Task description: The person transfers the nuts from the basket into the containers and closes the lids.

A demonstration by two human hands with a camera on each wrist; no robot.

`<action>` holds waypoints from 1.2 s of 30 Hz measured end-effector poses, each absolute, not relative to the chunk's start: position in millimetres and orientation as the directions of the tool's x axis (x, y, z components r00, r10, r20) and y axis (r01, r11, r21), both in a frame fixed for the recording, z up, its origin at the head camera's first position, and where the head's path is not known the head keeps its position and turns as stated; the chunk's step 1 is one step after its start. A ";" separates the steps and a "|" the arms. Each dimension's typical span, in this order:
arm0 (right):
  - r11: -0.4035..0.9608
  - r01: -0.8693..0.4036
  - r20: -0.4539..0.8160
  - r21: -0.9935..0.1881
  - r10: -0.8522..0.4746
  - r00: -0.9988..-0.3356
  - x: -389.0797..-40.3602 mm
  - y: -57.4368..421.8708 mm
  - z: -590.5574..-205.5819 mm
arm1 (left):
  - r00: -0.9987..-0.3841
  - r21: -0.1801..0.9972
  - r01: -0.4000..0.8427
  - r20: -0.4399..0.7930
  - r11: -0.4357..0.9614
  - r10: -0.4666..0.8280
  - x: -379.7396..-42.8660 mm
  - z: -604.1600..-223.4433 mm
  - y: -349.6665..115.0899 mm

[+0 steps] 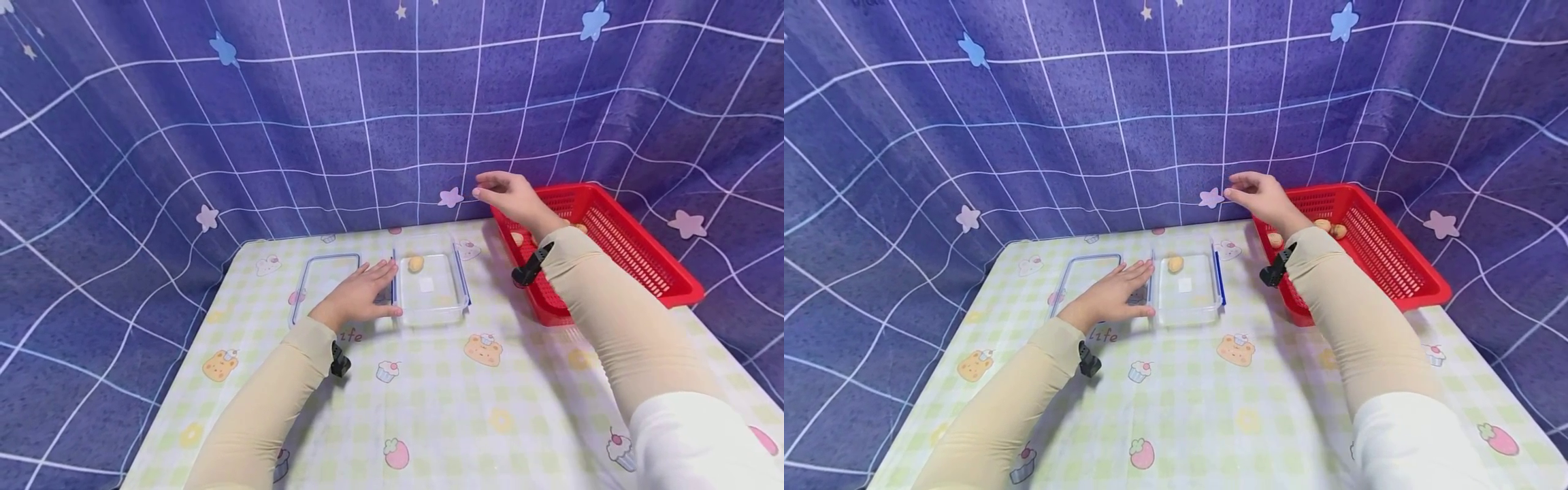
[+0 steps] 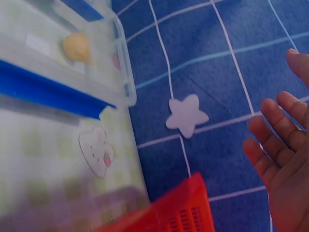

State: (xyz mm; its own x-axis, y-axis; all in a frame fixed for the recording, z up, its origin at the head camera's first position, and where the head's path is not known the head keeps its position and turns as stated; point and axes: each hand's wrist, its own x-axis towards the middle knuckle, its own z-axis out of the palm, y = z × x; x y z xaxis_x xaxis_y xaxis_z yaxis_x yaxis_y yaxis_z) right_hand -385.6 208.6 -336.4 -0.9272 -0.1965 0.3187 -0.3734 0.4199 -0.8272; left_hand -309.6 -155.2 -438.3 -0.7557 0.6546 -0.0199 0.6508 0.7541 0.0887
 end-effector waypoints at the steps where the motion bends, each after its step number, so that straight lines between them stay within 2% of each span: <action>1: 0.414 -0.369 0.319 -0.832 -0.187 -0.929 -385.5 212.4 -337.0 | -0.756 0.091 0.650 -0.019 0.754 0.654 -309.5 -438.6 -155.3; 26: 0.416 -0.269 0.249 -0.869 -0.101 -0.963 -394.9 269.8 -371.8 | -0.740 0.117 0.669 0.017 0.734 0.672 -310.5 -441.3 -158.0; 36: 0.528 -0.229 0.191 -0.818 -0.126 -0.974 -401.1 285.0 -383.3 | -0.745 0.137 0.663 0.019 0.736 0.667 -311.5 -441.9 -160.2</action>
